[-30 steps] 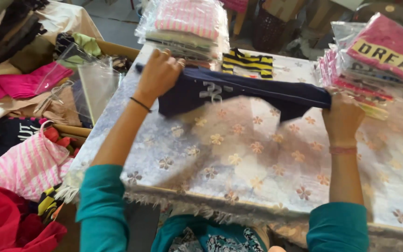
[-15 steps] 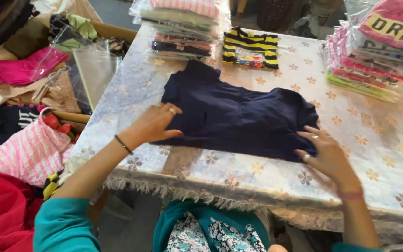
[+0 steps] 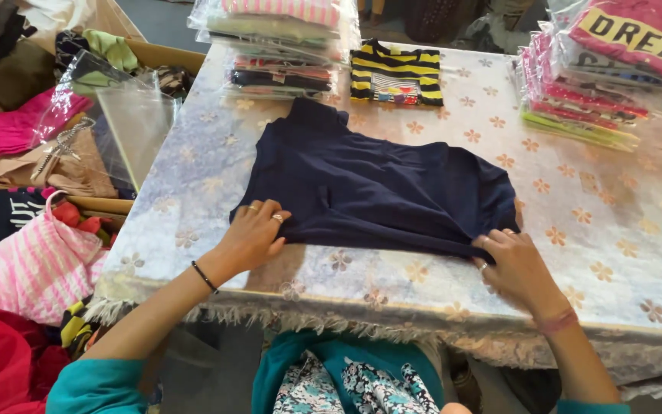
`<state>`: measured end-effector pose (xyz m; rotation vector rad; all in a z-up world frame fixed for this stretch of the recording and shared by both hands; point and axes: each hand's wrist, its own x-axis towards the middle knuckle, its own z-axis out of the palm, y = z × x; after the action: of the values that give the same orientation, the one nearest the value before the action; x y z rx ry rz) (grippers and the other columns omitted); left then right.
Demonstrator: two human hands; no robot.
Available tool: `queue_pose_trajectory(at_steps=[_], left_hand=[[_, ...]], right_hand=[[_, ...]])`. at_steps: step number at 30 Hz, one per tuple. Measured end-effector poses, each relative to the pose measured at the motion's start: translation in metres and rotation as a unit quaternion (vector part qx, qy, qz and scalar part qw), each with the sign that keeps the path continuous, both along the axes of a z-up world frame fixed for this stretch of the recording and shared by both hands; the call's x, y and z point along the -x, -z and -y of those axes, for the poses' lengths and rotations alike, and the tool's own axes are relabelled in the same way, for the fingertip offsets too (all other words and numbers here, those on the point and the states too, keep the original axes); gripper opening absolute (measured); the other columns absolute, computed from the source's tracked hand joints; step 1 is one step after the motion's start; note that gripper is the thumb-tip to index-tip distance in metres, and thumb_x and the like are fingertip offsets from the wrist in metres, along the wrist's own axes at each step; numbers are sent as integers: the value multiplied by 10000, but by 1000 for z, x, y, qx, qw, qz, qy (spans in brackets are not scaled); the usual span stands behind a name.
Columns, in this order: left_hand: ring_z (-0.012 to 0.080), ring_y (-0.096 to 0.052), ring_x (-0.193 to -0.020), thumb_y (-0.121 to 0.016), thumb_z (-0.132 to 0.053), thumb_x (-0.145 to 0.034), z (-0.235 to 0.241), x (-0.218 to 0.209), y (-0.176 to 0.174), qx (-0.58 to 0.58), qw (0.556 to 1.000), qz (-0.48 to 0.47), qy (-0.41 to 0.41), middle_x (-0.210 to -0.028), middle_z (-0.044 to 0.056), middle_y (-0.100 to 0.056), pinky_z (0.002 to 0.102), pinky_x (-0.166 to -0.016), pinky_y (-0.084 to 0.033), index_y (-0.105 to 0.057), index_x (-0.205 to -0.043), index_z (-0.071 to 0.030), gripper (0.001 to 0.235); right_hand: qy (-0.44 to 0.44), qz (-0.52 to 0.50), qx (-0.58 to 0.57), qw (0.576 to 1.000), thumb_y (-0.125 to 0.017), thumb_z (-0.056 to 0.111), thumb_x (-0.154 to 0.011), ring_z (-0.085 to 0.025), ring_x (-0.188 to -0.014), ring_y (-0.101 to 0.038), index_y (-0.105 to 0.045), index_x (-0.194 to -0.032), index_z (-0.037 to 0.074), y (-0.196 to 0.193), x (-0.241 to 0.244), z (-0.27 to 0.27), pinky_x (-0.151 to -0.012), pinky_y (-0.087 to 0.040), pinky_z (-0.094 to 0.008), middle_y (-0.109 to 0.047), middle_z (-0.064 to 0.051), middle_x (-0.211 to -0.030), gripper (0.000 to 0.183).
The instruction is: The person folds several t-shirts on a table covered with a floral tablecloth. They handle a pink shirt, a yellow and black striped shirt, a navy blue shirt, a red shirt, and a grey shirt, folding each one neatly and stacking them.
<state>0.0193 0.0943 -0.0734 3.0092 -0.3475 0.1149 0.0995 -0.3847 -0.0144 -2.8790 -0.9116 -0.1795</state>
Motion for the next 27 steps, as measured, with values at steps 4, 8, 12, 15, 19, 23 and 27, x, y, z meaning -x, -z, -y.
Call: queue_pose_trajectory(at_steps=[4, 8, 12, 15, 19, 23, 27], left_hand=[[415, -503, -1249, -772, -401, -809, -19, -5, -5, 50, 995, 85, 10, -1387, 202, -529, 518, -989, -409, -534, -1366, -62, 694], [422, -578, -1187, -771, -573, -783, -24, -11, -8, 148, 984, 7, -95, -1359, 254, -529, 476, -993, -471, -437, -1456, 20, 956], [394, -710, -1112, -778, -593, -775, -36, -23, 15, 267, 917, -114, -272, -1166, 278, -691, 434, -929, -568, -449, -1473, 30, 992], [353, -694, -1195, -803, -503, -827, -49, -15, 43, 243, 947, -83, -195, -1218, 228, -705, 397, -990, -549, -657, -1256, 12, 686], [310, -647, -1136, -852, -298, -802, -55, 29, 15, 318, 948, 8, -21, -1168, 162, -685, 389, -1004, -508, -601, -1006, -11, 433], [291, -574, -1324, -811, -73, -742, -59, 69, 3, 390, 900, -123, 152, -1251, 100, -718, 500, -1173, -280, -620, -961, -92, 291], [254, -570, -1365, -802, -36, -741, -56, 89, 2, 397, 897, -139, 134, -1289, 50, -748, 542, -1241, -152, -605, -924, -135, 286]], right_hand=[[-38, 104, 41, 993, -774, 265, -697, -275, -1082, -620, -708, -952, 132, 4, 15, 14, -1037, -395, -467, -708, -56, -1011, 295], [-24, 79, 86, 993, -794, 240, -663, -232, -1091, -628, -723, -1030, 140, 16, 29, 33, -1179, -290, -494, -722, -26, -988, 388], [23, 42, 97, 994, -790, 228, -732, -218, -1066, -635, -737, -1127, 150, 27, 40, 63, -1171, -325, -467, -712, -15, -956, 406], [82, 2, 95, 992, -797, 238, -741, -212, -1116, -619, -747, -1085, 188, 30, 47, 76, -1121, -359, -440, -705, 7, -990, 352], [135, -7, 84, 987, -827, 223, -721, -224, -1193, -572, -761, -1010, 216, 21, 57, 84, -1122, -334, -465, -699, 28, -1116, 297], [88, -2, 9, 996, -820, 136, -599, -272, -1354, -474, -760, -883, 224, 39, 42, 122, -1198, -235, -517, -680, 39, -1325, 304], [-55, -133, -236, 961, -776, 94, -634, -319, -1370, -561, -734, -888, 166, 64, 17, 150, -1249, -220, -500, -759, -25, -1251, 267]])
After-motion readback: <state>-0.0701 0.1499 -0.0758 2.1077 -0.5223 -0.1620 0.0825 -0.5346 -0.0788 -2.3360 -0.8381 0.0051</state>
